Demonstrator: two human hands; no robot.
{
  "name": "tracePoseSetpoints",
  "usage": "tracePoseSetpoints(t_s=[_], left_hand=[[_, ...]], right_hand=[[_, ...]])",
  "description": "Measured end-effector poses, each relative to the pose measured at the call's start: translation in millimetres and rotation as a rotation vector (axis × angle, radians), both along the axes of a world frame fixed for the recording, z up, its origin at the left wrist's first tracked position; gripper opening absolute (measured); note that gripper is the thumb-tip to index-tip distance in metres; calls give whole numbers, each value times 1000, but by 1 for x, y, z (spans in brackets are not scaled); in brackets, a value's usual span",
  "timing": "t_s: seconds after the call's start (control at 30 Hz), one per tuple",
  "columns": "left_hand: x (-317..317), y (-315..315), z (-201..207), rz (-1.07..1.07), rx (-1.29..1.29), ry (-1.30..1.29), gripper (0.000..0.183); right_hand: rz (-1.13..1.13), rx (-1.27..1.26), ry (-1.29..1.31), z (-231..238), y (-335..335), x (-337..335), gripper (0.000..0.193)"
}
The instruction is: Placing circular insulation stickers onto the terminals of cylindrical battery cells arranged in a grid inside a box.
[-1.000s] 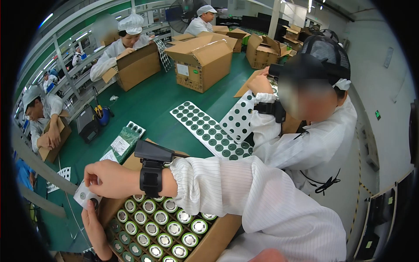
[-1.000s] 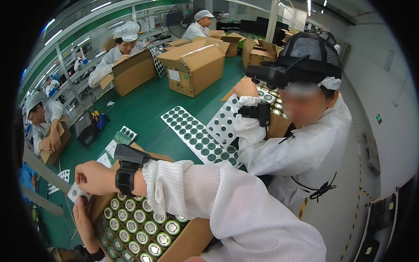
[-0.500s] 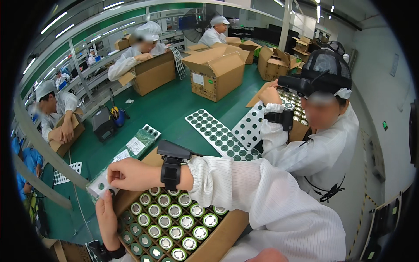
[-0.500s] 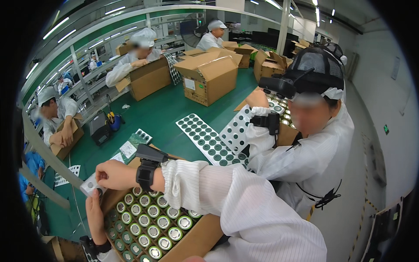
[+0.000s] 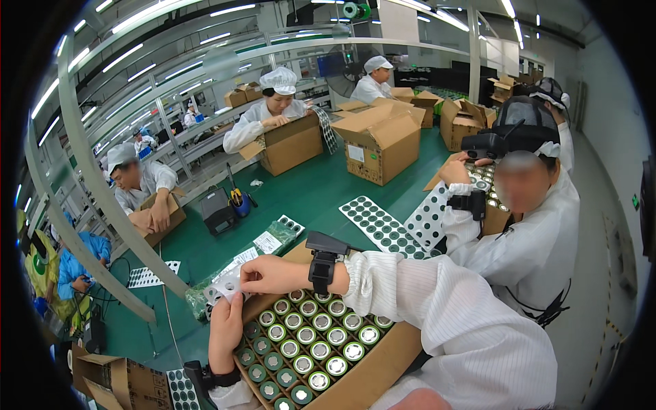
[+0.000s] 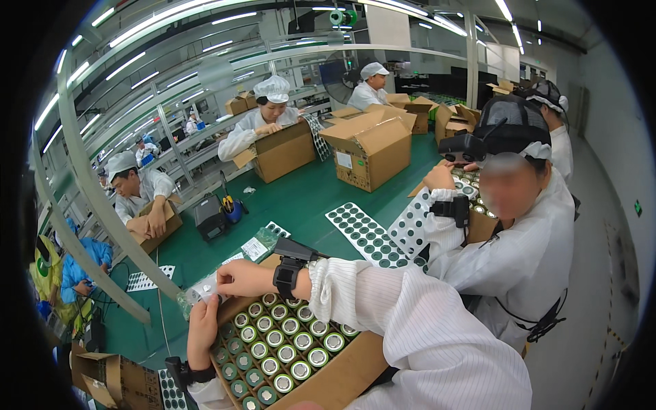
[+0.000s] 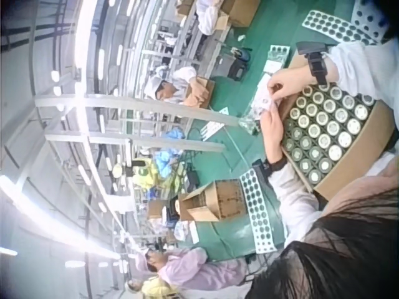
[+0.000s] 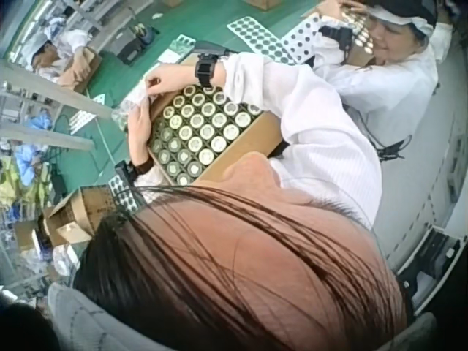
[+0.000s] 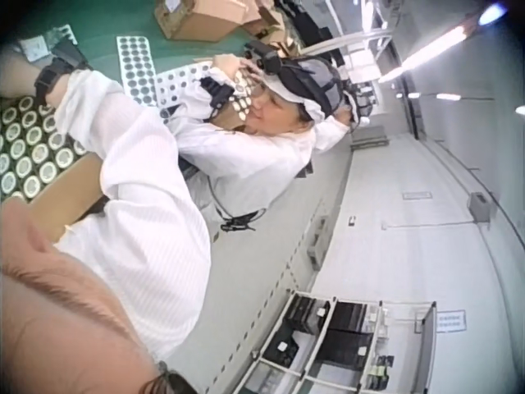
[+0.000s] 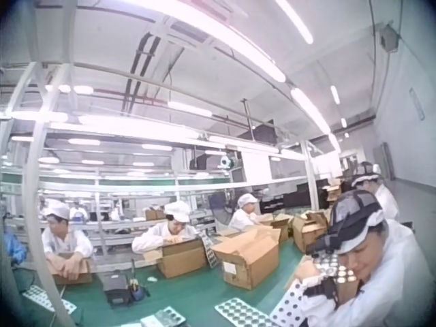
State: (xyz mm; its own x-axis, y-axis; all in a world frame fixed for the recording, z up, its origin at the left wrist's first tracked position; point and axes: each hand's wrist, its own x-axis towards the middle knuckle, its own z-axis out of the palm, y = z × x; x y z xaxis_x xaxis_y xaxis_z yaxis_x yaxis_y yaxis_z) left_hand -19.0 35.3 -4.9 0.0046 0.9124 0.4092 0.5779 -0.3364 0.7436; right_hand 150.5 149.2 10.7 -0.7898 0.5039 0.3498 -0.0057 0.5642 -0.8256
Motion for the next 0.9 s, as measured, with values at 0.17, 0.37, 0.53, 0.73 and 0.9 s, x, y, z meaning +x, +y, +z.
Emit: tracePoseSetpoints(t_s=[0.17, 0.37, 0.53, 0.73, 0.9], left_hand=[[1, -4, 4, 1, -2, 16, 32], [2, 0, 5, 10, -53, 44, 32], [-2, 3, 4, -1, -37, 28, 33], [-3, 6, -1, 18, -69, 66, 33], [-6, 4, -3, 14, -85, 56, 33]], right_hand=[[10, -21, -13, 1, -3, 1, 20], [3, -32, -38, 1, -1, 5, 20], [27, -9, -55, 7, 0, 3, 19], [36, -56, -36, 4, 2, 4, 20], [38, -70, -54, 6, -3, 5, 19]])
